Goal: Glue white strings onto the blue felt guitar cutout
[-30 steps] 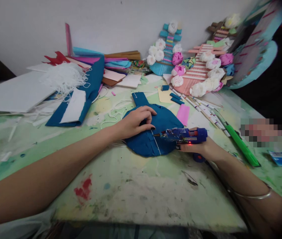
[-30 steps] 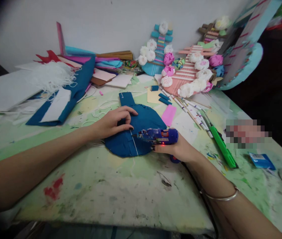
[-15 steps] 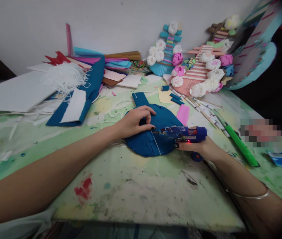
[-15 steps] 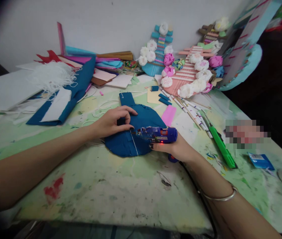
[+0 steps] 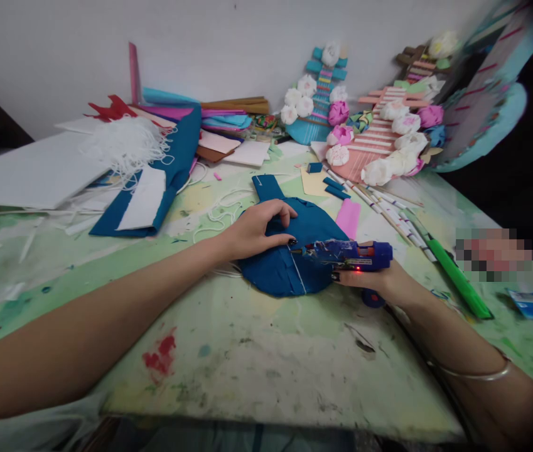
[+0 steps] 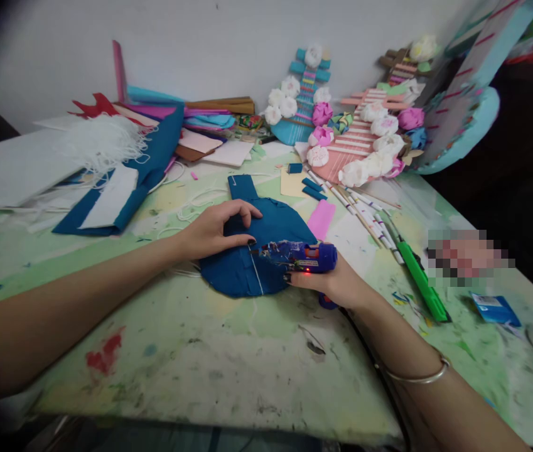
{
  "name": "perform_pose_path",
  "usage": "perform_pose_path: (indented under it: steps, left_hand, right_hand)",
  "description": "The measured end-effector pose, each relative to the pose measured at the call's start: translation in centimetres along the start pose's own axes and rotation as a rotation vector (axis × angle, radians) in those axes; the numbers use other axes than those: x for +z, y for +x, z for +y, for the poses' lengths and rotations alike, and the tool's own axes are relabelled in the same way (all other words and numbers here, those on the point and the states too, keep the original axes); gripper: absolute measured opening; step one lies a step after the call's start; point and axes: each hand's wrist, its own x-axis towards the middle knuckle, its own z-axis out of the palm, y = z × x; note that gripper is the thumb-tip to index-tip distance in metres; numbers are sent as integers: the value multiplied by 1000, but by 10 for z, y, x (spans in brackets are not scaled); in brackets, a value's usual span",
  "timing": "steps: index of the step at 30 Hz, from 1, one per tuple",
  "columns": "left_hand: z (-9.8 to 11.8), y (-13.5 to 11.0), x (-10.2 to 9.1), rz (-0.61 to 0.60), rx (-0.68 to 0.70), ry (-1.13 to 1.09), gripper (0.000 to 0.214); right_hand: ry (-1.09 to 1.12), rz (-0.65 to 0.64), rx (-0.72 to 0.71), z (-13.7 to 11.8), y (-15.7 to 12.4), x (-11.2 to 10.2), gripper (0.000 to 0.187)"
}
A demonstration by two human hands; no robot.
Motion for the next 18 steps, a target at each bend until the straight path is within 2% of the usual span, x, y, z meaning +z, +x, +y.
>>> perform_pose_path:
  steps: [7,13,18]
  left_hand:
    - [-2,0,0,22,-45,-91,14]
    - [-4,1,1,36,-38,-122,14]
    - [-3,0,1,36,-48,-137,13]
  right_hand:
    - [-100,19,-28,-2,0,1,37]
    - [-161,22,-63,-4,1,5,27]
    - [-169,23,-41,-6,1,6,28]
